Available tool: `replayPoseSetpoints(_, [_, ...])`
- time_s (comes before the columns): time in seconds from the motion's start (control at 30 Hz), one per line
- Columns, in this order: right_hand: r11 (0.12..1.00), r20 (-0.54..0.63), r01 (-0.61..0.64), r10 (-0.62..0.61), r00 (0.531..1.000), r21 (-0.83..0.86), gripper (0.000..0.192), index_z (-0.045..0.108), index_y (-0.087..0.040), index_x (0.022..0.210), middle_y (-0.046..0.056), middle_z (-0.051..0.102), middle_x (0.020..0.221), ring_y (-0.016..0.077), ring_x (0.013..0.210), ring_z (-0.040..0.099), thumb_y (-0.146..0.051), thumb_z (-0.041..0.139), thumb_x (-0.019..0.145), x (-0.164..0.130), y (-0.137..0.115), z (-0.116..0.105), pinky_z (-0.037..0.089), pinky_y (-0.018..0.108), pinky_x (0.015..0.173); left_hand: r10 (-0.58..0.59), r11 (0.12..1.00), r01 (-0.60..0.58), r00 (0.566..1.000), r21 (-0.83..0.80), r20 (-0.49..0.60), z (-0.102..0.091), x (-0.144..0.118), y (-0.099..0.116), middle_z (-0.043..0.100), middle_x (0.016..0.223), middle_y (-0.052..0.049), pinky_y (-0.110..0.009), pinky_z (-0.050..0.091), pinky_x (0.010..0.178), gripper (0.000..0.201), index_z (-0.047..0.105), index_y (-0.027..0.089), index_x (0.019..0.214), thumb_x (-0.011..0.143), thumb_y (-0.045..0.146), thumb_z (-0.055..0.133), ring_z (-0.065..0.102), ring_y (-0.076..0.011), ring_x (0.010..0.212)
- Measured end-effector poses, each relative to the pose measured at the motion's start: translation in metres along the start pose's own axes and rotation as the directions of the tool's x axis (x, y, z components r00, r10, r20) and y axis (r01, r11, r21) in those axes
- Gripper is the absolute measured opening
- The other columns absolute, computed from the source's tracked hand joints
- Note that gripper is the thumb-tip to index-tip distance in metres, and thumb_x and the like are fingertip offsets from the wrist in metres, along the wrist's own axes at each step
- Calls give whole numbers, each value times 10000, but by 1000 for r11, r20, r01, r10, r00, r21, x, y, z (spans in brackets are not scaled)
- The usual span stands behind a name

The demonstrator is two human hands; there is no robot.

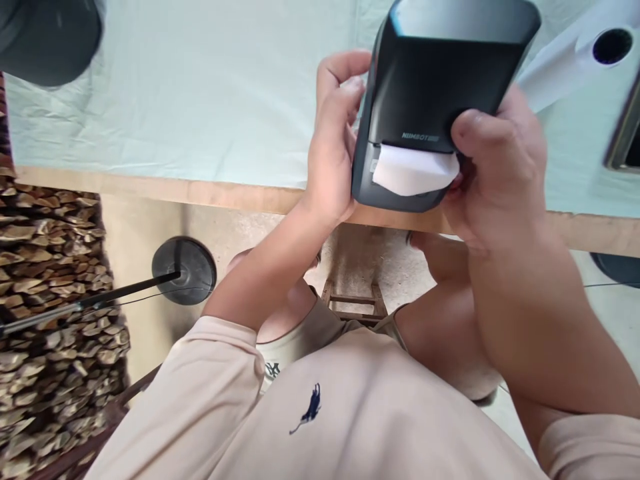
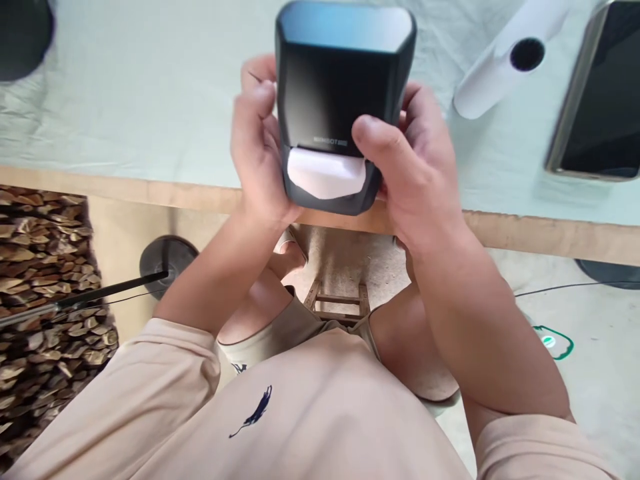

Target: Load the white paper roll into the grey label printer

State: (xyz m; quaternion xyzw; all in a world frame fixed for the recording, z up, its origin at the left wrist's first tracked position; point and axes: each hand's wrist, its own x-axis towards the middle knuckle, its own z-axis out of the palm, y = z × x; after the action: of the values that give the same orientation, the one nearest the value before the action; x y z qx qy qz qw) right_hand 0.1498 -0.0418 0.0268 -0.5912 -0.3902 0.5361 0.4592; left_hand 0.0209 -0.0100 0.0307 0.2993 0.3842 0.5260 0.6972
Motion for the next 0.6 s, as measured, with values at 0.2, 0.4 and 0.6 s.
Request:
replayPoseSetpoints(0.2, [996,35,-76,74,997,49,326,432,-190,954,-12,381,704,11,491,329,-350,504,679,14,-19,5,148,166,368,-52,981,83,983,-176,177,-14,12,-2,523,782,48,-142,474,737,155,477,206,946,905,234,330,599,-28,820])
replayPoseSetpoints(0.4, [1000,167,24,-26,986,16,576,434,-218,1137,-22,474,906,2,755,486,-176,652,606,15,-15,2,400,127,588,-138,970,178,963,-165,232,-22,17,-12,590,759,-27,-226,540,663,349,568,190,786,906,416,331,639,-156,947])
replayPoseSetpoints(0.6, [995,293,-81,61,954,58,511,441,-242,1117,-37,355,721,-1,509,382,-129,465,619,14,-6,-10,314,158,418,-240,956,267,950,-121,202,-28,16,-18,518,618,-8,-239,520,653,325,581,210,844,887,470,391,635,-142,813])
